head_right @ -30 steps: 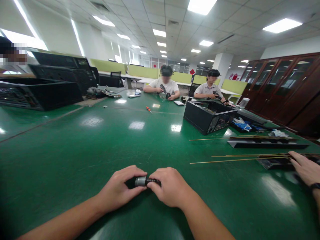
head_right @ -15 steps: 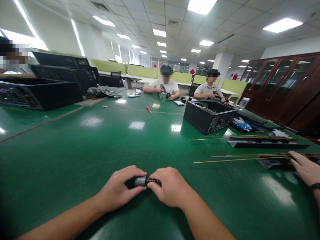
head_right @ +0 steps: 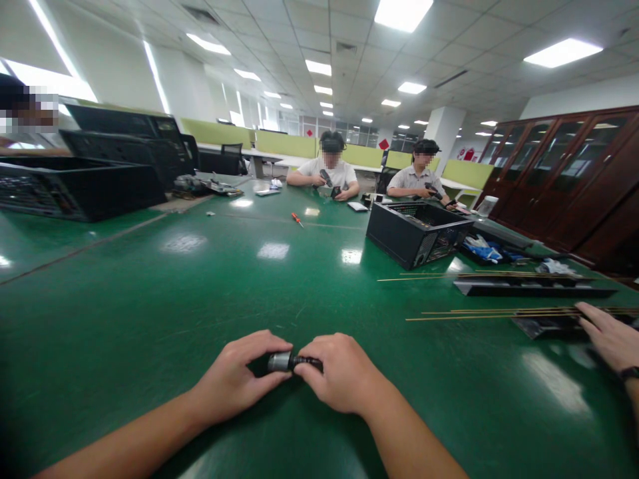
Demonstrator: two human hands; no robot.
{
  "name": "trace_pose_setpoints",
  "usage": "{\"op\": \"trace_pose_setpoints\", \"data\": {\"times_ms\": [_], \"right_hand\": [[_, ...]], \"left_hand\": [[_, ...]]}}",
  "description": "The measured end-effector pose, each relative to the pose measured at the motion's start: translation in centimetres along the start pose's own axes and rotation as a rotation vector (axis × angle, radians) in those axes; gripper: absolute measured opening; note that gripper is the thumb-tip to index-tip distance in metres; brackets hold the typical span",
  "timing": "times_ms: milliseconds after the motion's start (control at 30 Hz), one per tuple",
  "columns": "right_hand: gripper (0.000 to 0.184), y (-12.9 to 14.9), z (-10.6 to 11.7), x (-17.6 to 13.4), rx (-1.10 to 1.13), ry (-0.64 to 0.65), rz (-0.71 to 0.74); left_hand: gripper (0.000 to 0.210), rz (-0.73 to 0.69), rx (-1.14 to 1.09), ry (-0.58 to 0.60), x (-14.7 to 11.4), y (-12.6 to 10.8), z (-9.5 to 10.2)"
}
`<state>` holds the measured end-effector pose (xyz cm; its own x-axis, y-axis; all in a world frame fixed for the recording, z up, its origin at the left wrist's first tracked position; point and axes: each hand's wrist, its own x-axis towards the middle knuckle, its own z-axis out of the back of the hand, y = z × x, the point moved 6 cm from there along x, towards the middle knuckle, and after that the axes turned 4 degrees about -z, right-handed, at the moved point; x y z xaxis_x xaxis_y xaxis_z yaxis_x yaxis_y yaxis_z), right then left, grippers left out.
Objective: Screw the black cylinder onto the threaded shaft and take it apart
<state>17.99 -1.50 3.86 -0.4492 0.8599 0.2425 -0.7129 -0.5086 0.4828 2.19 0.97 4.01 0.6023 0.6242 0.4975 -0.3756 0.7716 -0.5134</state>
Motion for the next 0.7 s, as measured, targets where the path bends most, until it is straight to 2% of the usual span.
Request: {"op": "trace_pose_setpoints", "data": {"times_ms": [700], "right_hand": [[0.015, -0.2, 0.25, -0.05, 0.081, 0.016, -0.044]], "left_hand": [[0.026, -0.047, 0.003, -0.036, -0.01, -0.05, 0.19]]}}
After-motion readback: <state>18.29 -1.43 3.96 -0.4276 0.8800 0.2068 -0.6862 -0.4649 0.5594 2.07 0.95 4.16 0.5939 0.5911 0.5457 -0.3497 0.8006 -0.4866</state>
